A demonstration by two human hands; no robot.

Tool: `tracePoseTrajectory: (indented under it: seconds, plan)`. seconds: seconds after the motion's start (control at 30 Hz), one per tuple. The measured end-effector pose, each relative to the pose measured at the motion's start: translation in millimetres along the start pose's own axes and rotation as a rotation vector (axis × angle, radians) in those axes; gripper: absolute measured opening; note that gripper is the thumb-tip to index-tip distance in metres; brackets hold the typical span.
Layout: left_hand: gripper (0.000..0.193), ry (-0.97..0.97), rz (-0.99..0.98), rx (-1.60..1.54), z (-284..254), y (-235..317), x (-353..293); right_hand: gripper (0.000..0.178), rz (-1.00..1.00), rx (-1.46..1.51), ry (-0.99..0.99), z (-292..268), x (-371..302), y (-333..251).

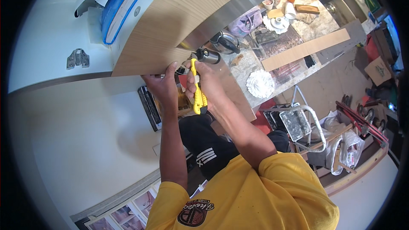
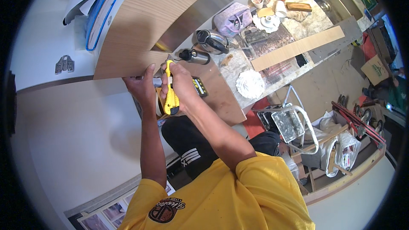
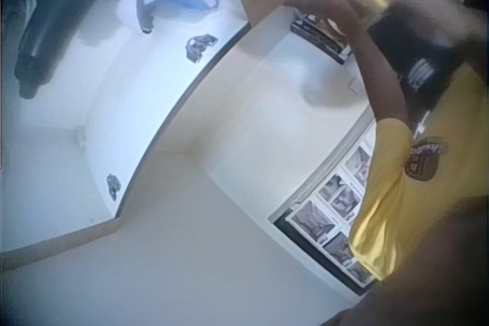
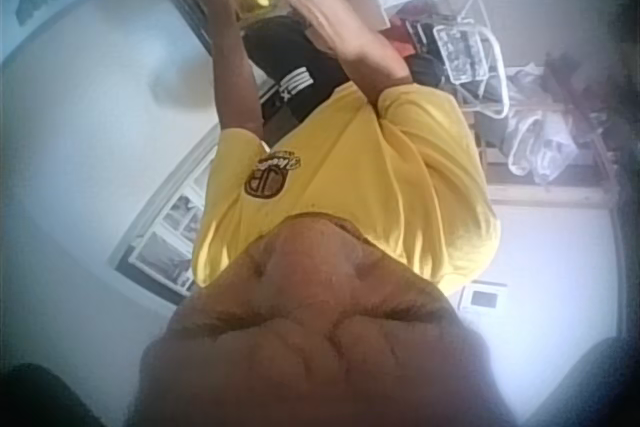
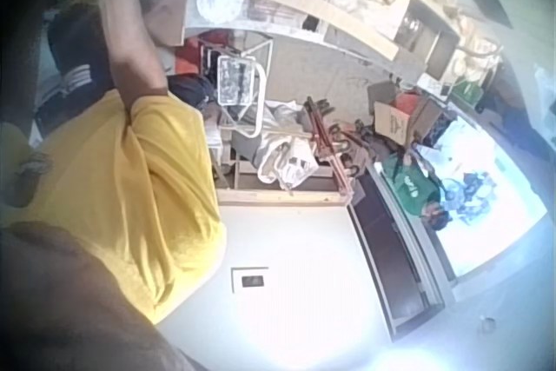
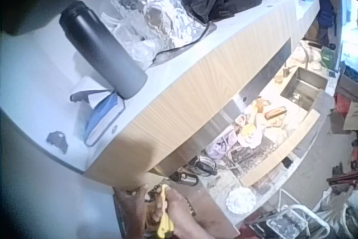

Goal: The person trims wood veneer from the edge of a kitchen cabinet using a utility knife, sands the edge with a sanding block, and then moves a step ladder in the kitchen.

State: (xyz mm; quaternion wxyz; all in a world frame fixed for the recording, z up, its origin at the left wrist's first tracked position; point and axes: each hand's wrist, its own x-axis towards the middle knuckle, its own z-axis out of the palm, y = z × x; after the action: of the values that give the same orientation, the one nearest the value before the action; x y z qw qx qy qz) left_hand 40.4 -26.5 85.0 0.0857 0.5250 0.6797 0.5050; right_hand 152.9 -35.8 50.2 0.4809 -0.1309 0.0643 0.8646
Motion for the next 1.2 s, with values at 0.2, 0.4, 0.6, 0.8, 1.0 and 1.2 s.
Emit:
tracePoseTrajectory:
  seconds: [0.2, 0.4, 0.6, 0.8, 1.0, 1.2]
  plan:
    - [0.068, -0.017, 0.043, -0.013, 0, 0, 0, 0.026, 0.048, 0.026, -0.070, -7, 5, -5]
    - [0.067, -0.021, 0.054, -0.039, 1, -3, 0, 0.024, 0.092, -0.062, 0.024, 0, 5, -14]
    - [0.066, -0.034, 0.028, -0.034, 0, -4, -1, 0.024, 0.111, -0.089, 0.091, 15, 4, -16]
    - [0.062, -0.050, -0.001, -0.015, -2, -10, 1, 0.022, 0.142, -0.025, 0.103, 28, 1, -20]
    - [0.058, -0.028, -0.010, -0.070, -1, -7, 3, 0.022, 0.128, -0.015, 0.068, 34, 10, -17]
    - [0.059, -0.034, -0.047, -0.011, -1, -4, 5, 0.023, -0.006, -0.035, 0.118, 46, 10, -6]
